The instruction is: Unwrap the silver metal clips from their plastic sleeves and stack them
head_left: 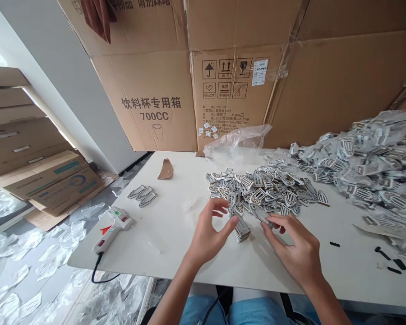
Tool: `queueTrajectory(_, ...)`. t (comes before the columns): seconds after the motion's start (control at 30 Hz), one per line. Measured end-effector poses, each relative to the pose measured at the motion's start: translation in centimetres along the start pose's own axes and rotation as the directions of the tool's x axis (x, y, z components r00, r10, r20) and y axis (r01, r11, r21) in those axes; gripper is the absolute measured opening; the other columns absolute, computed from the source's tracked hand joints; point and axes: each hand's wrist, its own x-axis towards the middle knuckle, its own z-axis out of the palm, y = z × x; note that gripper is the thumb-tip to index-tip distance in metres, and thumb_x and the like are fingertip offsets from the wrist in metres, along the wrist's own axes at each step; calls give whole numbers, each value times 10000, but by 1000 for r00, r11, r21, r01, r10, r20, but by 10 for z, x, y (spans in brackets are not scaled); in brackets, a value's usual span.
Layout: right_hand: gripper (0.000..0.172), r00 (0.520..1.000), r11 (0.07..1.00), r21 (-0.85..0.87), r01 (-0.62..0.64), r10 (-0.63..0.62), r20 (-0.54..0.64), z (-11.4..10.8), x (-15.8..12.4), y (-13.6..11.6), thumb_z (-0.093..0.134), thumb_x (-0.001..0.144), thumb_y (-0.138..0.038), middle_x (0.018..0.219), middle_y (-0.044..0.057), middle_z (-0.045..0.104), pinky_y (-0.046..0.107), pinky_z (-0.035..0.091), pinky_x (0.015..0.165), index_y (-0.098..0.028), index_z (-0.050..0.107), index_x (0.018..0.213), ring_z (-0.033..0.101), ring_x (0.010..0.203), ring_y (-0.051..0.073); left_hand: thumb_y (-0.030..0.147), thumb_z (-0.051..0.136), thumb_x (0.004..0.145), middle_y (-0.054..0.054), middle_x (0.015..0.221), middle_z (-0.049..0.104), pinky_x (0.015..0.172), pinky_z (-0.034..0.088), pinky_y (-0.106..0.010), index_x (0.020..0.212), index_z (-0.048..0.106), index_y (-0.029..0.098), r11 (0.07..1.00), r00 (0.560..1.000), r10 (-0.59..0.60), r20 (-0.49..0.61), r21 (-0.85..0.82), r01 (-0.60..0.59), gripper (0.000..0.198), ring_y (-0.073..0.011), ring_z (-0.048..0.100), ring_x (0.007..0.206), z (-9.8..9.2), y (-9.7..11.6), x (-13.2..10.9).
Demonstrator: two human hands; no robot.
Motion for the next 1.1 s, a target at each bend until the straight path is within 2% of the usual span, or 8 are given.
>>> queueTrajectory(0.1, 71, 983, 989, -31, -143, 146, 115, 1, -21, 13, 714, 1047, -328, 838, 35, 730, 348, 550, 684, -259, 728, 1058, 654, 690, 211, 355, 744, 998, -53, 1206, 698, 988, 544, -455, 1214, 601, 272, 979, 1000, -11, -7, 204, 12, 272, -251, 672, 1093, -13, -15, -13)
queueTrajectory(0.2, 144, 949, 976, -31, -214, 216, 230, 8, -34, 18, 685, 1063, -399, 909, 47, 743, 355, 562, 719, -264, 695, 1013, 702, 788, 236, 322, 818, 926, -69, 1273, 673, 1034, 523, -510, 1275, 568, 278, 932, 999, -7, 46, 362, -10, 432, -296, 646, 1168, -14, -25, -20)
queueTrajectory(0.33, 173, 910, 977, 10, -212, 194, 366, 17, -29, 16, 649, 1083, -411, 958, 52, 744, 390, 584, 804, -283, 674, 968, 718, 949, 285, 335, 961, 761, -102, 1401, 638, 1114, 454, -600, 1439, 501, 300, 850, 986, 32, 162, 515, -112, 820, -378, 582, 1281, 1, -26, -18)
queueTrajectory(0.43, 132, 884, 976, 78, -205, 151, 442, 18, -20, 15, 601, 1103, -342, 1004, 48, 751, 406, 601, 856, -299, 700, 1027, 709, 1000, 283, 323, 974, 732, -108, 1410, 649, 1110, 434, -604, 1488, 464, 301, 819, 983, 36, 182, 558, -134, 913, -388, 576, 1274, 13, -27, -12)
queueTrajectory(0.6, 95, 863, 973, 124, -194, 109, 493, 16, -17, 18, 633, 1077, -291, 1105, 58, 758, 451, 606, 949, -307, 716, 1118, 691, 1106, 300, 297, 913, 798, -90, 1287, 697, 1098, 417, -579, 1522, 429, 287, 826, 992, 17, 128, 557, -86, 872, -361, 596, 1227, 20, -38, -11)
queueTrajectory(0.9, 81, 852, 975, 120, -189, 102, 514, 18, -22, 18, 613, 1088, -295, 1130, 68, 734, 493, 582, 997, -301, 686, 1120, 666, 1125, 306, 300, 897, 820, -78, 1267, 722, 1101, 396, -566, 1500, 429, 287, 826, 991, 44, 125, 554, -106, 825, -356, 606, 1220, 20, -44, -18)
queueTrajectory(0.97, 75, 856, 977, 118, -175, 92, 509, 18, -22, 19, 616, 1080, -296, 1127, 69, 734, 483, 587, 986, -302, 688, 1103, 673, 1119, 306, 356, 916, 824, -92, 1302, 715, 1099, 395, -572, 1501, 430, 288, 815, 989, 61, 138, 564, -129, 837, -362, 611, 1225, 21, -43, -19)
queueTrajectory(1.1, 85, 864, 976, 136, -168, 79, 497, 17, -23, 21, 622, 1079, -351, 1123, 69, 737, 467, 595, 972, -304, 693, 1078, 689, 1106, 301, 641, 931, 787, -124, 1406, 674, 1114, 398, -575, 1487, 463, 272, 803, 986, 111, 127, 574, -164, 920, -375, 606, 1255, 14, -37, -24)
